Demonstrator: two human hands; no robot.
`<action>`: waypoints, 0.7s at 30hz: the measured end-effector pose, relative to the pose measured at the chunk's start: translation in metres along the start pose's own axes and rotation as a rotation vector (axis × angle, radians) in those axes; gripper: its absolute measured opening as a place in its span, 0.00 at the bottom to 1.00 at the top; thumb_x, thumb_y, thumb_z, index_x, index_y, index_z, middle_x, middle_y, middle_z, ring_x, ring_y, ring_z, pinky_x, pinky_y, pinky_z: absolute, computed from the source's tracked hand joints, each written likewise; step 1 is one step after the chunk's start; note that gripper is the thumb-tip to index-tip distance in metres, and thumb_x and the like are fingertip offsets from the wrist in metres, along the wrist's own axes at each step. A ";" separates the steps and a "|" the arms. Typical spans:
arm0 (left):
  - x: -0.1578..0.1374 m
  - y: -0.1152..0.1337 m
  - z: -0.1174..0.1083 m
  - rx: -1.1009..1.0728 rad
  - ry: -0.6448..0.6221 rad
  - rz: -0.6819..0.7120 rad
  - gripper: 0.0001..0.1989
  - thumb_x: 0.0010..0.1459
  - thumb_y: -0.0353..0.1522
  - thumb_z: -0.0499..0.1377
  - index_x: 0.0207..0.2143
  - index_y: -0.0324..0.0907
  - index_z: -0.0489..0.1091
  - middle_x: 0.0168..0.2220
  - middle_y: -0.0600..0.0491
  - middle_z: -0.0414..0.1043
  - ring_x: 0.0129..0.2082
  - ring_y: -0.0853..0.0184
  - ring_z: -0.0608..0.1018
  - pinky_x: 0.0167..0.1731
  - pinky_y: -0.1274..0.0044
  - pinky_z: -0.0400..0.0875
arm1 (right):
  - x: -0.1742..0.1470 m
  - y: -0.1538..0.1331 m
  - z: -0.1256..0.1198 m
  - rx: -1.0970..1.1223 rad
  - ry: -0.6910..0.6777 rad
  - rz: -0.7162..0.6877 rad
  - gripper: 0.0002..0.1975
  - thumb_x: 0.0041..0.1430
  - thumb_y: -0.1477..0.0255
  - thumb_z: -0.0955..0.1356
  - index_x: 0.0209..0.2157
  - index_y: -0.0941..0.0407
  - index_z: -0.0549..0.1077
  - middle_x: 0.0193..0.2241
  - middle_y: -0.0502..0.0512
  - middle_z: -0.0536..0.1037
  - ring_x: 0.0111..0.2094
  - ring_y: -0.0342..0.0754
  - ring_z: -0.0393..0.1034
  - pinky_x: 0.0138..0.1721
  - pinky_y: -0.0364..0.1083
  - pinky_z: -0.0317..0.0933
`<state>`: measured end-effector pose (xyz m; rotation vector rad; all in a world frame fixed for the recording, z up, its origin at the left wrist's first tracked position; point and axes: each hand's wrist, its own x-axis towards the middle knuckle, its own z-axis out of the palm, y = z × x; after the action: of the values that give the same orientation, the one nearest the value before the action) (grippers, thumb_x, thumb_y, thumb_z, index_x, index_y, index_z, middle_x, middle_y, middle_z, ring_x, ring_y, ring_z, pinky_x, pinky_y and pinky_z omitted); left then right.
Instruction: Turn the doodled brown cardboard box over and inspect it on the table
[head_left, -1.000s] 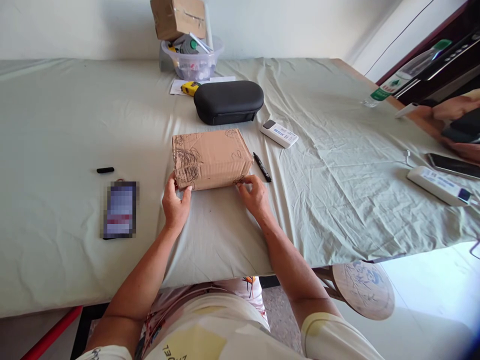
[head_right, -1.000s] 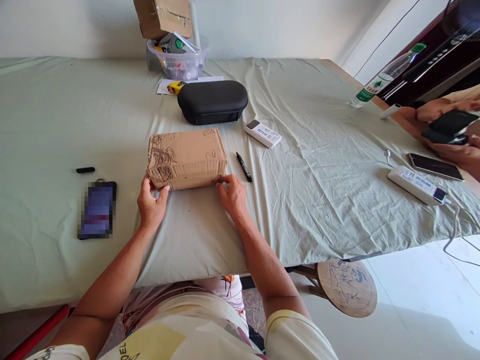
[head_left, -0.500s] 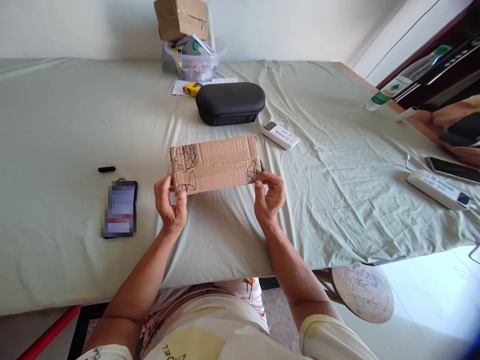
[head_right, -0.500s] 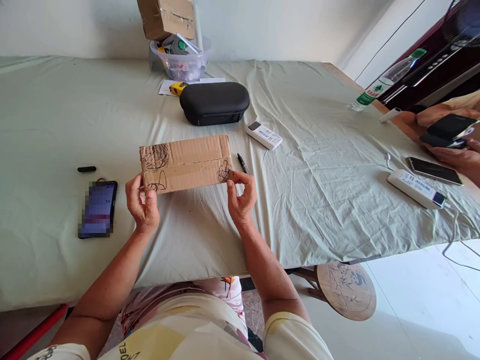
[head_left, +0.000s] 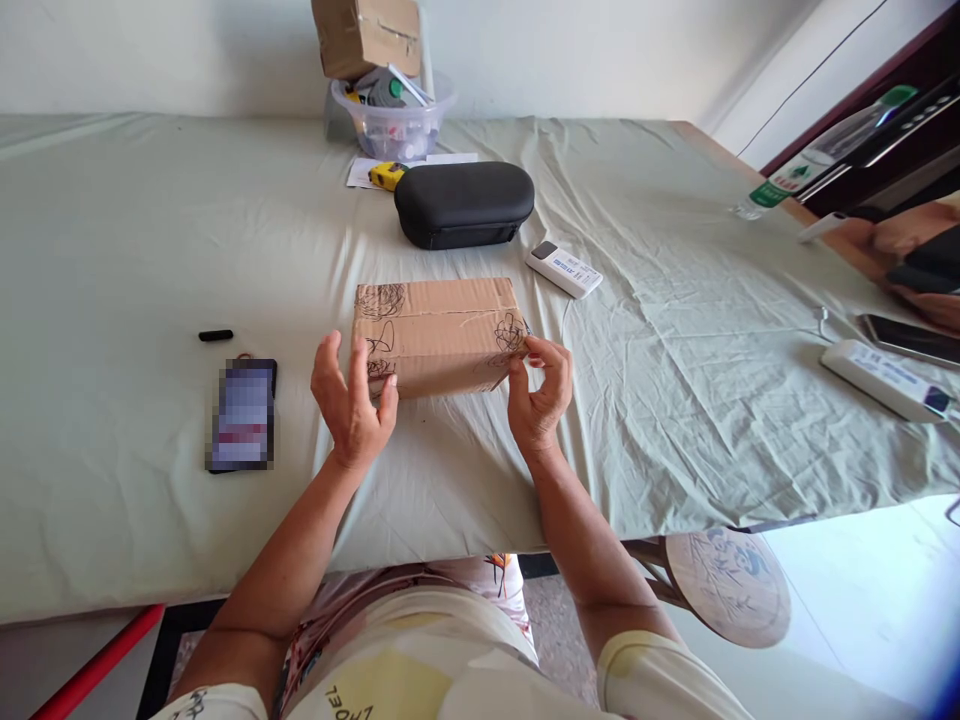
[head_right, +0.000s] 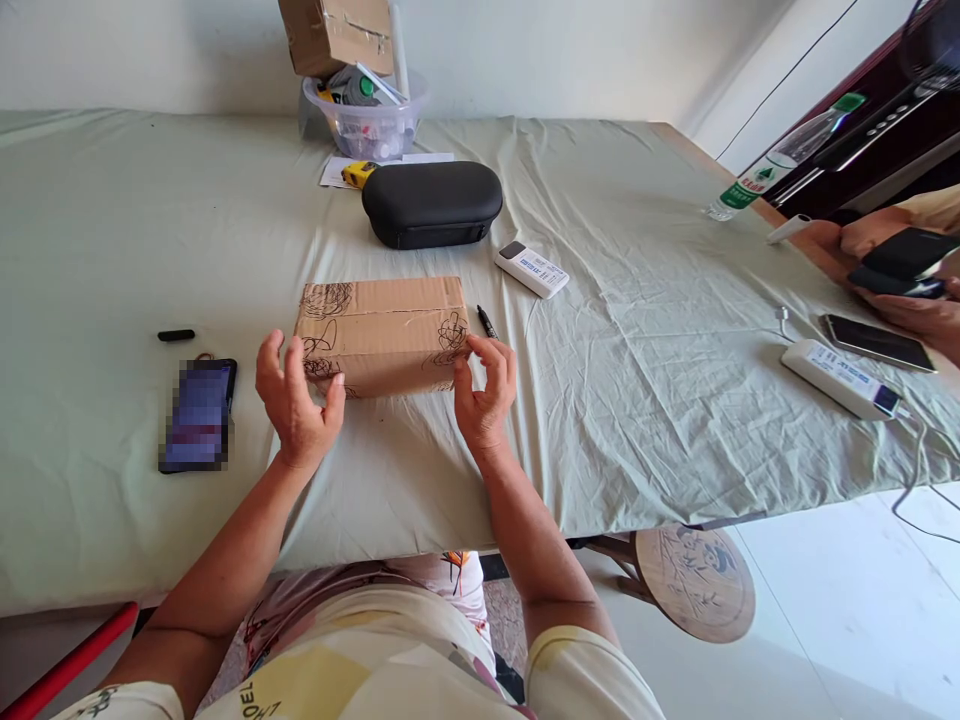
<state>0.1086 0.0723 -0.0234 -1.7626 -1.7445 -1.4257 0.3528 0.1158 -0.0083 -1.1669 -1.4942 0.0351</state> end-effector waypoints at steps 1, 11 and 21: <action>-0.001 0.002 0.000 0.023 -0.029 0.013 0.28 0.68 0.45 0.59 0.65 0.41 0.70 0.70 0.34 0.64 0.75 0.44 0.61 0.72 0.52 0.54 | 0.000 -0.001 -0.001 -0.069 -0.010 -0.030 0.15 0.72 0.62 0.64 0.55 0.50 0.75 0.48 0.60 0.79 0.50 0.55 0.76 0.51 0.59 0.72; -0.005 0.032 0.000 0.048 -0.140 0.150 0.29 0.66 0.32 0.63 0.69 0.54 0.68 0.73 0.44 0.64 0.81 0.45 0.42 0.74 0.44 0.33 | -0.008 -0.038 0.006 -0.335 -0.337 -0.049 0.24 0.70 0.65 0.65 0.66 0.44 0.72 0.73 0.60 0.63 0.77 0.70 0.48 0.73 0.76 0.42; -0.005 0.044 0.002 0.036 -0.190 0.070 0.28 0.65 0.31 0.65 0.65 0.60 0.72 0.73 0.47 0.64 0.81 0.42 0.38 0.71 0.36 0.36 | -0.013 -0.049 0.022 -0.417 -0.406 -0.134 0.26 0.70 0.69 0.67 0.65 0.34 0.71 0.70 0.53 0.67 0.77 0.64 0.50 0.74 0.77 0.42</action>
<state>0.1496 0.0603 -0.0095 -1.9752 -1.7675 -1.2269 0.3031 0.0945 0.0046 -1.4462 -2.0019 -0.1453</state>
